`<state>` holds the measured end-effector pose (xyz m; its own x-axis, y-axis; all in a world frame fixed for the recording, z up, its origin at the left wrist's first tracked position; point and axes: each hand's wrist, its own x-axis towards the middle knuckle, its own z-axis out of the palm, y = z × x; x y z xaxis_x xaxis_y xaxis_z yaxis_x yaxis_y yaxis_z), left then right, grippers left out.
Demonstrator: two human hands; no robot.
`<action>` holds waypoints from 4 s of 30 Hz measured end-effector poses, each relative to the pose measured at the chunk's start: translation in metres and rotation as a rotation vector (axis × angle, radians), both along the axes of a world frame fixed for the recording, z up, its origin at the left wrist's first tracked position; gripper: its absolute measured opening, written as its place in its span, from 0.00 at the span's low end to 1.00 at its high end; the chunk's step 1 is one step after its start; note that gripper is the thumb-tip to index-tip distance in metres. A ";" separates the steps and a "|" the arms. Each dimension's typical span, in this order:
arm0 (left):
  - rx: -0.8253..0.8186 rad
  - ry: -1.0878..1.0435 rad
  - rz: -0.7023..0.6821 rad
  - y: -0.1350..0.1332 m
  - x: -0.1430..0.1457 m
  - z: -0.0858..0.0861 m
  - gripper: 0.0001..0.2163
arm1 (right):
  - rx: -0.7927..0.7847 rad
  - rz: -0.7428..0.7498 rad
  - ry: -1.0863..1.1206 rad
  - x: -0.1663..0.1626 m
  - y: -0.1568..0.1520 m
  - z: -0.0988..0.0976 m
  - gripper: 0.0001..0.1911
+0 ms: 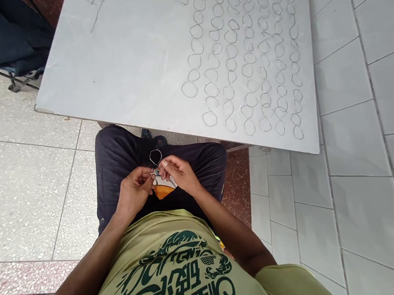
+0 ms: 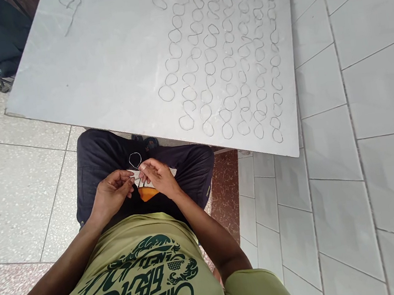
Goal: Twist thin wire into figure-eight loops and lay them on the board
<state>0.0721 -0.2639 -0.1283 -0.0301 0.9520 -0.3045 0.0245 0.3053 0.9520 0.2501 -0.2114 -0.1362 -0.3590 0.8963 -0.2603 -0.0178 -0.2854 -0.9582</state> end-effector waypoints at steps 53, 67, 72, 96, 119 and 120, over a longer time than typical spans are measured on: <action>0.069 0.186 -0.005 0.004 -0.008 -0.004 0.10 | -0.163 0.030 -0.014 -0.004 -0.023 -0.009 0.19; 0.314 0.347 0.094 0.067 -0.005 0.105 0.08 | -0.018 -0.102 0.029 0.006 -0.013 0.009 0.24; 0.353 0.416 0.088 0.129 0.011 0.126 0.06 | -0.080 -0.147 -0.045 0.017 -0.023 -0.029 0.24; 0.169 0.640 0.081 0.386 0.044 0.138 0.06 | 0.250 -0.073 -0.696 0.071 -0.043 -0.082 0.17; 0.509 0.963 0.041 0.395 0.028 0.121 0.15 | 0.257 -0.019 -0.811 0.069 -0.041 -0.099 0.17; 0.553 1.016 0.003 0.393 0.022 0.120 0.17 | 0.262 -0.021 -0.813 0.069 -0.041 -0.100 0.17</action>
